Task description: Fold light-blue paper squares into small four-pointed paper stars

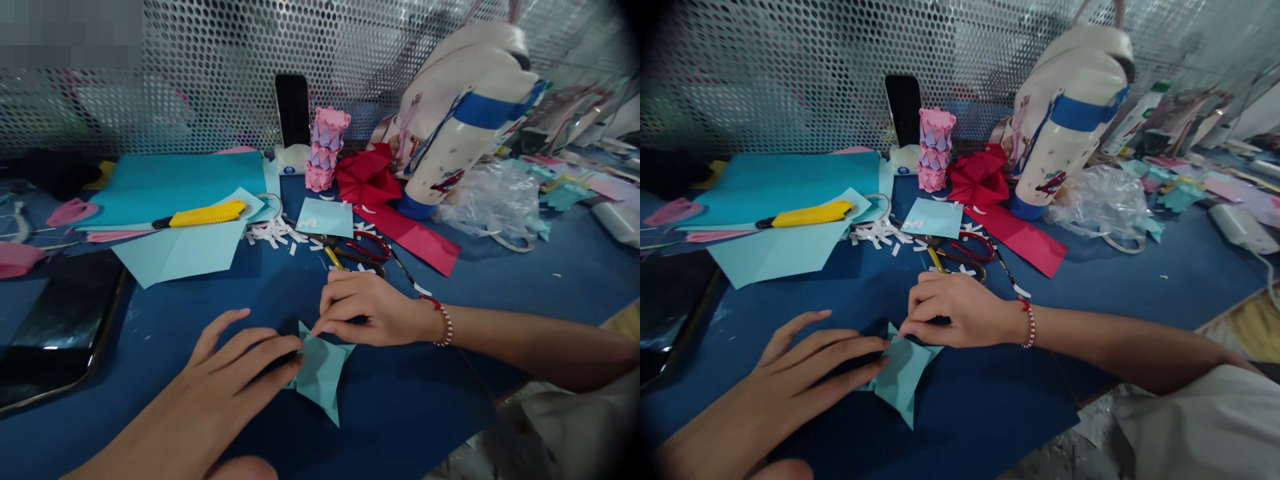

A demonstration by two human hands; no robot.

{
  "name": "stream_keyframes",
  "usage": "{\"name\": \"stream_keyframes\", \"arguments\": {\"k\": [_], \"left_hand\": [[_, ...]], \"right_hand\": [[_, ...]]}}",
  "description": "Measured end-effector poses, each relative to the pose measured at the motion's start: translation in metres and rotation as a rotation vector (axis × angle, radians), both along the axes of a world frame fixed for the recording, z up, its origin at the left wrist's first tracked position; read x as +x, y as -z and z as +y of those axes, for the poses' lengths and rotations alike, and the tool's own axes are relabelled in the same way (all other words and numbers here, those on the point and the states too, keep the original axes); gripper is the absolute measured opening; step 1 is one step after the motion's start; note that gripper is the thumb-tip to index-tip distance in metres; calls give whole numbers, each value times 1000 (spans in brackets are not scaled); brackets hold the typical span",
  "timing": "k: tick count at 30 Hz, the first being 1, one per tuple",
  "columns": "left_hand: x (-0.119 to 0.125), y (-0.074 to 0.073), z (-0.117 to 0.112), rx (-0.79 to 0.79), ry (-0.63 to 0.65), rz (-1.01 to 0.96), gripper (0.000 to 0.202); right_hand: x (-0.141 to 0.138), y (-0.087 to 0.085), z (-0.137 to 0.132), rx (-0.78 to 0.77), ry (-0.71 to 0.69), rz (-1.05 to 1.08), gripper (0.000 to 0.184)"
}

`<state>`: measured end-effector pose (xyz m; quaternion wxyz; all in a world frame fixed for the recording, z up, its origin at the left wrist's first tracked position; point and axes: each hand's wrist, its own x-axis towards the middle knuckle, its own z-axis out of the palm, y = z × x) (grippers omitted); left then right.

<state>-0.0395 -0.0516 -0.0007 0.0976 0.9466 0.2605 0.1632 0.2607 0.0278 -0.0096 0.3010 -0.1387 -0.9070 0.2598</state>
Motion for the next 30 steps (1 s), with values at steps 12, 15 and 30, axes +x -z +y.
{"name": "stream_keyframes", "arguments": {"k": [12,15,30], "left_hand": [[0,3,-6,-143,-94,-50,57],[0,1,-6,-151,-100,-48,57],[-5,27,-9,-102,-153,-22,51]], "right_hand": [[-1,-5,-5,-219,44,-76,37],[-2,-4,-8,-247,54,-77,36],[-3,-2,-12,-240,77,-41,37]]}}
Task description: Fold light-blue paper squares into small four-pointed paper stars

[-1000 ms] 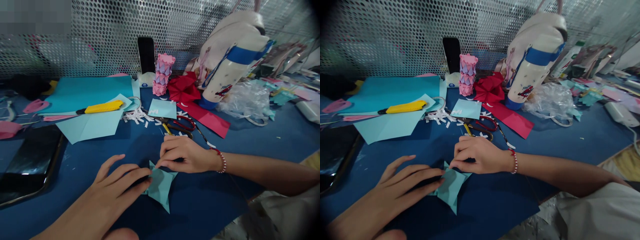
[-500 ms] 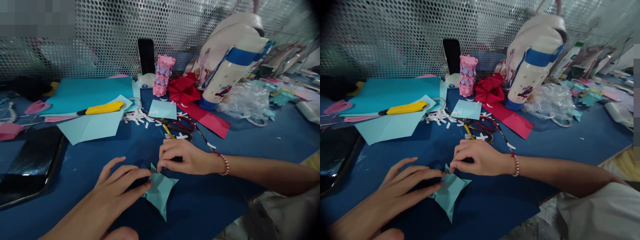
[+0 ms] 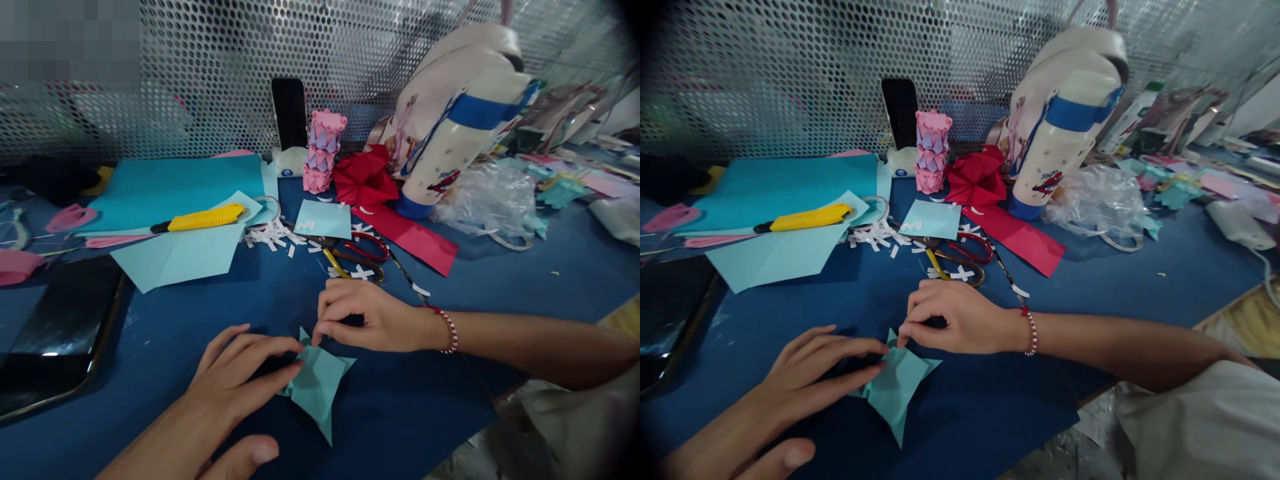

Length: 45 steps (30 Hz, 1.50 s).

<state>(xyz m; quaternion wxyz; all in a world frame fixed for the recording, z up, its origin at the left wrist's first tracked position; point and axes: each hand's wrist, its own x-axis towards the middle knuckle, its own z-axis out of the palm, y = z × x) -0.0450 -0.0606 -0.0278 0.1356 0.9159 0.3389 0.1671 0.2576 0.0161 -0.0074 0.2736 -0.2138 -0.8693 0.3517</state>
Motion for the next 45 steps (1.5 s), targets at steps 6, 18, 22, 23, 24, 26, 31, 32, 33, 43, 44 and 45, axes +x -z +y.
{"name": "stream_keyframes", "arguments": {"k": [6,18,22,23,24,26,31,32,33,43,44,45], "left_hand": [[0,-2,0,58,-31,45,51],[4,-7,-7,-24,-15,-4,67],[4,-6,-6,-37,-15,-24,68],[4,-6,-6,-48,-13,-30,66],[4,-6,-6,-58,-14,-34,65],[4,-6,-6,-68,-20,-36,61],[4,-3,-6,-71,-16,-54,65],[3,-2,-6,-67,-13,-53,67],[2,0,-6,-61,-10,-50,70],[-5,12,-4,-76,-16,-42,70],[-5,12,-4,-94,-21,-54,75],[-4,11,-5,-112,-27,-63,77]], "right_hand": [[0,3,0,54,-23,3,33],[1,4,0,62,-22,-3,32],[1,3,0,69,-24,-4,32],[1,3,0,70,-25,-3,32],[1,3,0,72,-26,-1,33],[1,2,1,75,-27,2,32],[1,3,1,82,-30,10,28],[1,3,1,83,-30,13,28],[1,3,1,84,-30,14,28],[2,1,0,68,-31,-15,34],[2,1,0,66,-31,-18,34],[1,2,0,64,-31,-20,34]]}}
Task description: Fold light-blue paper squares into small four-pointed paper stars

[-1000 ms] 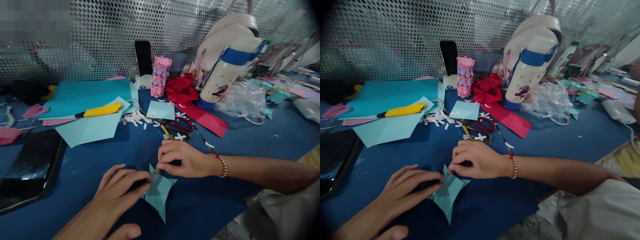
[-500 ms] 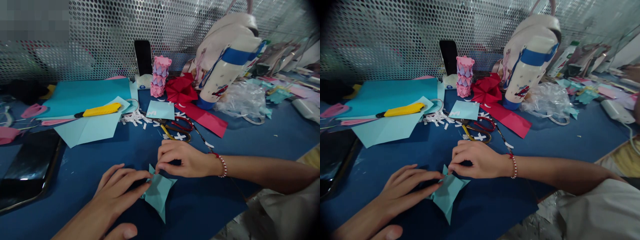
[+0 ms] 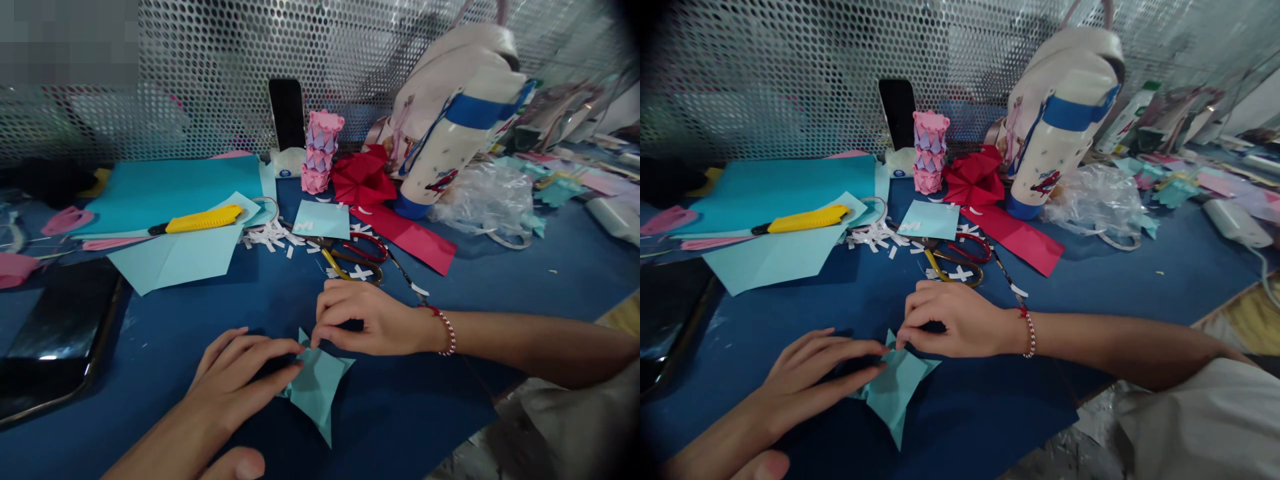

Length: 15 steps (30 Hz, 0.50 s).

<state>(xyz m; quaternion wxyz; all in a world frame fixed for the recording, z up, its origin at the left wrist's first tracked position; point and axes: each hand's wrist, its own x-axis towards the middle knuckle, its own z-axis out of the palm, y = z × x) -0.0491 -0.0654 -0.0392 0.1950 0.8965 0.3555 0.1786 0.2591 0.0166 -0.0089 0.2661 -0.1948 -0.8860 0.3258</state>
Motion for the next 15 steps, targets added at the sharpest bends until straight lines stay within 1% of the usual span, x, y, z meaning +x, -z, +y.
{"name": "stream_keyframes", "arguments": {"k": [2,5,11,15], "left_hand": [[1,0,0,-31,-8,-12,79],[2,0,1,-59,0,-21,76],[2,-1,4,-68,14,-42,70],[1,-3,3,-84,13,-44,72]], "right_hand": [[0,0,0,-2,-1,1,34],[-1,1,0,2,-1,13,32],[-1,2,0,12,-2,24,30],[0,1,0,22,-4,29,30]]}}
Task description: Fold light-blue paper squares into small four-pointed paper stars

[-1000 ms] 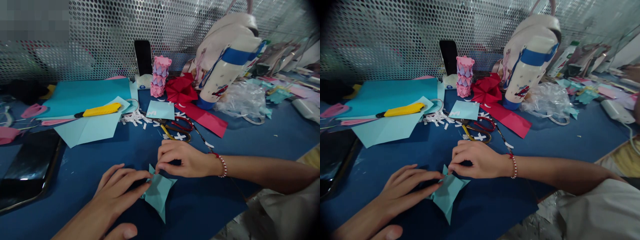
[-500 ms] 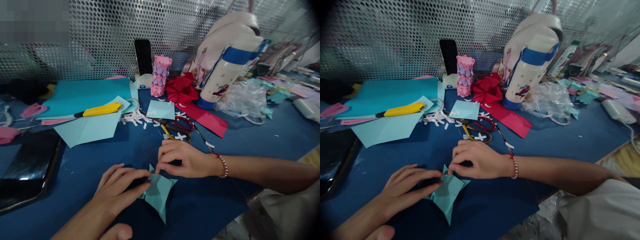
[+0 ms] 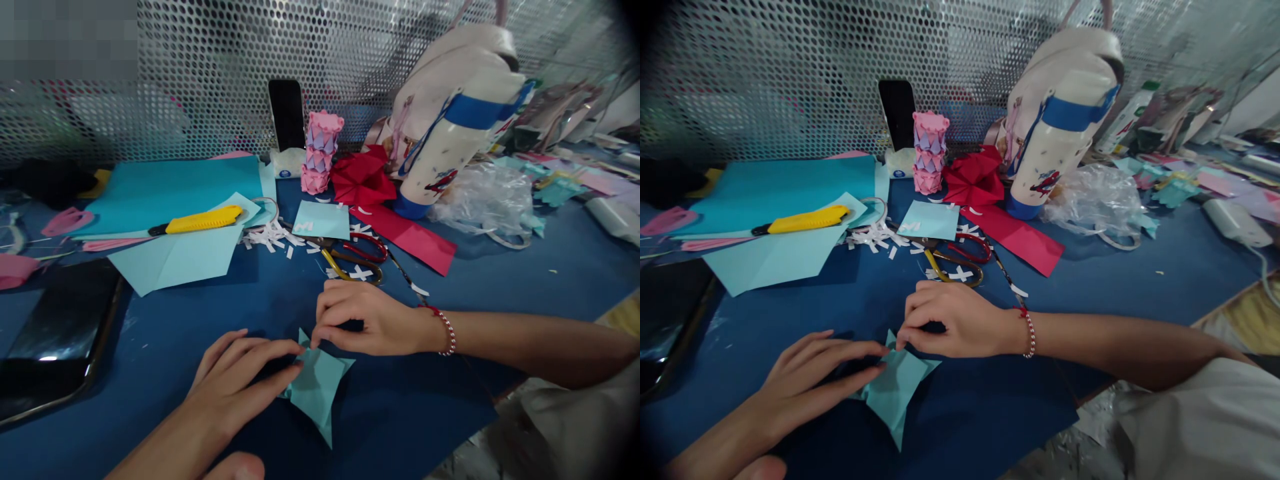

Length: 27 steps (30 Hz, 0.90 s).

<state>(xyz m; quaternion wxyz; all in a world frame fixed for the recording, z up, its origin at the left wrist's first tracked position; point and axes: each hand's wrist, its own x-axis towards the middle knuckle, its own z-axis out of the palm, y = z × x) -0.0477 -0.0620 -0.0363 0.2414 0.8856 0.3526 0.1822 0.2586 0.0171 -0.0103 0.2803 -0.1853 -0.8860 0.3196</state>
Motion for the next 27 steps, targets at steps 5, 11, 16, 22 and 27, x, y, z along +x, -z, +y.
{"name": "stream_keyframes", "arguments": {"k": [5,11,16,22,27], "left_hand": [[0,-1,-3,17,-36,14,74],[2,6,-6,36,-66,72,60],[3,7,-7,62,-104,115,50],[2,4,-7,25,-97,118,53],[1,1,-8,-64,-82,53,66]], "right_hand": [[0,0,0,-8,4,-12,30],[0,0,-1,-24,4,-17,31],[0,0,-1,-26,5,-5,31],[0,1,0,-18,-1,4,30],[-1,0,-1,-18,8,6,29]]}}
